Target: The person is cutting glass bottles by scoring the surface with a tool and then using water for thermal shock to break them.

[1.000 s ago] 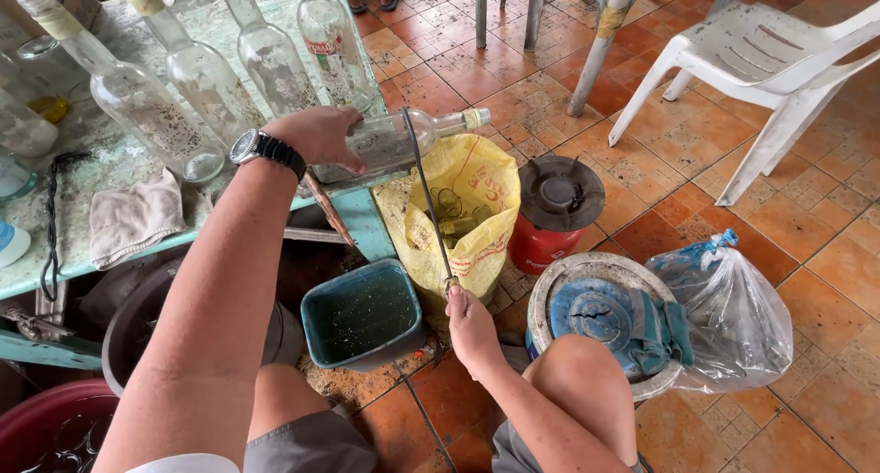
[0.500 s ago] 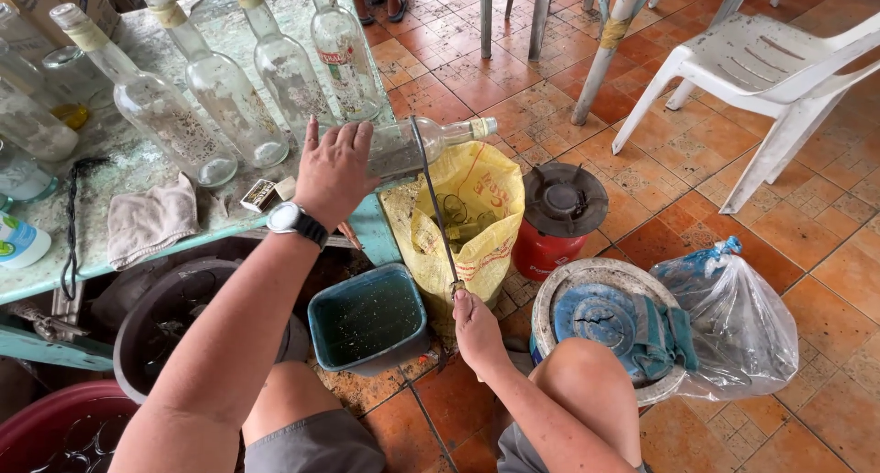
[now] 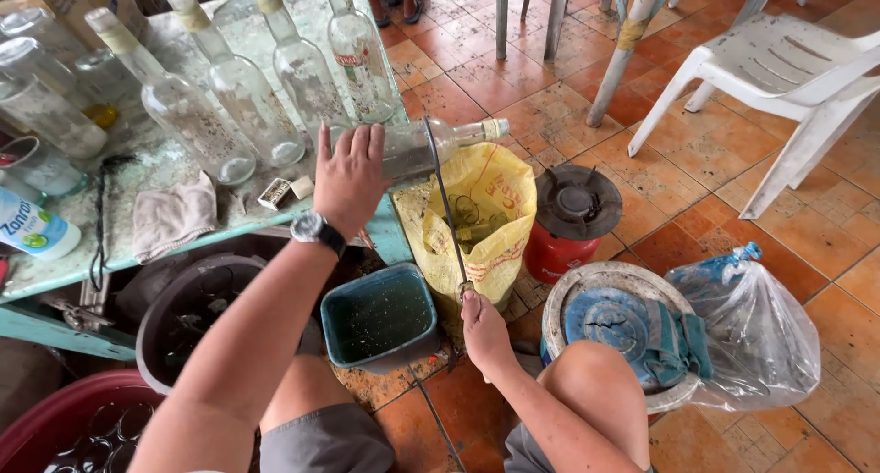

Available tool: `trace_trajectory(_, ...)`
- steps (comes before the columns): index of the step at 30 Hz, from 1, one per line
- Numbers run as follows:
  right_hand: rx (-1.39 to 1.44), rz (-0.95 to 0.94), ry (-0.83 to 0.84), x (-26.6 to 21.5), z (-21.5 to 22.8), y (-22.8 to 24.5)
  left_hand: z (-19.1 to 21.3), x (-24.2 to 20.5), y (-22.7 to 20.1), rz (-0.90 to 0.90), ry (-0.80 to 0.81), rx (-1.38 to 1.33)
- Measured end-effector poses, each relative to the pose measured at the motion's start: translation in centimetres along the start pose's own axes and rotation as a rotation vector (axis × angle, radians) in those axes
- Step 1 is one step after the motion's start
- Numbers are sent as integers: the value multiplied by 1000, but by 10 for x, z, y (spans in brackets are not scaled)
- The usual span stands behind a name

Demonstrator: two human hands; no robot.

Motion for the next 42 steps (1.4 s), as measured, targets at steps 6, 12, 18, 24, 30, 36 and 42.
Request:
trace_trajectory(6, -20, 9, 26, -2, 1, 4, -16, 18, 21, -35, 84, -127)
trace_trajectory(12, -13, 28, -4, 4, -2, 2, -55, 33, 26, 41, 223, -196)
trace_trajectory(18, 15, -39, 84, -18, 5, 13, -2, -1, -7, 56, -50, 2)
trace_trajectory(24, 27, -37, 62, -12, 7, 22, 4, 32, 23, 65, 436, -231)
trace_trajectory(30, -85, 27, -45, -8, -1, -1, -38, 9, 18, 113, 183, -175)
trace_trajectory(36, -76, 70, -80, -9, 4, 8, 6, -6, -6, 114, -68, -38)
trace_trajectory(42, -61, 75, -84, 10, -6, -10, -57, 25, 29, 44, 21, -153)
Point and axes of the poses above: each hand's wrist, its own x-axis towards the middle knuckle, its own z-axis out of the back of the hand, y = z × x, the point moved 7 cm from there along x, towards the middle knuckle, and after that the axes turned 10 degrees about -z, right-handed, at the moved point
